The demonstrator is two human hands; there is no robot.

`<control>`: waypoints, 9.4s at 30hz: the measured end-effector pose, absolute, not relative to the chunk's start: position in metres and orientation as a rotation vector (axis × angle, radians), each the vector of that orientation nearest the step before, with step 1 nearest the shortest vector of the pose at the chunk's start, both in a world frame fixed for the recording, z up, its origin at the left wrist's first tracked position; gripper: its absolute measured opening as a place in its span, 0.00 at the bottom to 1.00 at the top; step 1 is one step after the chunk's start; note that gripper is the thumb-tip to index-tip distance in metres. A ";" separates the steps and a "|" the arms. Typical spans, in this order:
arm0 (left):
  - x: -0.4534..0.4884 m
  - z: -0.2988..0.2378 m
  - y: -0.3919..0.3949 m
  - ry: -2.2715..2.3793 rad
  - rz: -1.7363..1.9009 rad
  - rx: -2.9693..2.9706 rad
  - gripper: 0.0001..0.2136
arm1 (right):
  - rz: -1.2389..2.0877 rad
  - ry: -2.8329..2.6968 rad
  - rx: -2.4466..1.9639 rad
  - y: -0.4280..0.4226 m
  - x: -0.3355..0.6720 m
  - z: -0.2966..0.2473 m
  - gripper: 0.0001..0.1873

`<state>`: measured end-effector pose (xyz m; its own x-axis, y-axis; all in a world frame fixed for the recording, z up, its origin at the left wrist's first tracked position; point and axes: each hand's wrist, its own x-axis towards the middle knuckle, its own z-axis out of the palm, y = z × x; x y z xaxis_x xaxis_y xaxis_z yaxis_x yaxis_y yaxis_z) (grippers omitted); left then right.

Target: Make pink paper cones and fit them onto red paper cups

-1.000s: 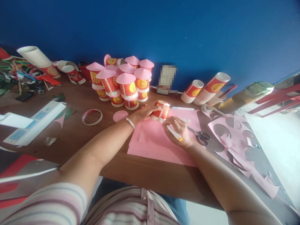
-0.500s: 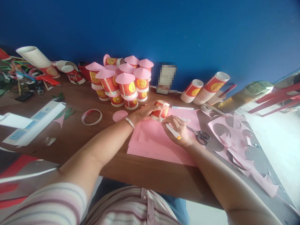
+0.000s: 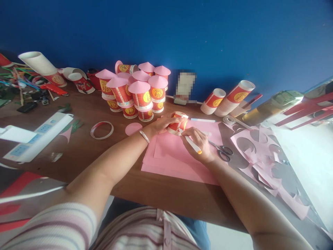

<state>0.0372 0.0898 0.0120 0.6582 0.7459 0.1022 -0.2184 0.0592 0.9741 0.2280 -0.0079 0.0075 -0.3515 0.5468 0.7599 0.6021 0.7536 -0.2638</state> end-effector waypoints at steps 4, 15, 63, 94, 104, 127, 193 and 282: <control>0.038 0.010 0.090 0.488 0.759 1.269 0.18 | -0.061 -2.021 -0.863 -0.009 0.228 0.008 0.08; 0.037 0.004 0.094 0.482 0.752 1.232 0.24 | -0.110 -2.025 -0.858 -0.010 0.226 0.010 0.10; 0.034 0.009 0.090 0.565 0.827 1.376 0.17 | -0.168 -2.041 -0.882 -0.010 0.227 0.013 0.10; 0.040 0.000 0.097 0.535 0.757 1.144 0.19 | -0.213 -2.054 -0.867 -0.009 0.226 0.009 0.11; 0.039 -0.001 0.097 0.532 0.763 1.157 0.18 | -0.183 -2.064 -0.849 -0.011 0.225 0.009 0.11; 0.042 0.003 0.095 0.546 0.741 1.163 0.20 | -0.159 -2.082 -0.863 -0.011 0.223 0.009 0.10; 0.044 0.004 0.095 0.569 0.783 1.122 0.22 | 0.031 -2.061 -0.908 -0.015 0.224 0.012 0.08; 0.042 0.001 0.095 0.509 0.750 1.103 0.22 | -0.149 -2.008 -0.891 -0.010 0.228 0.008 0.09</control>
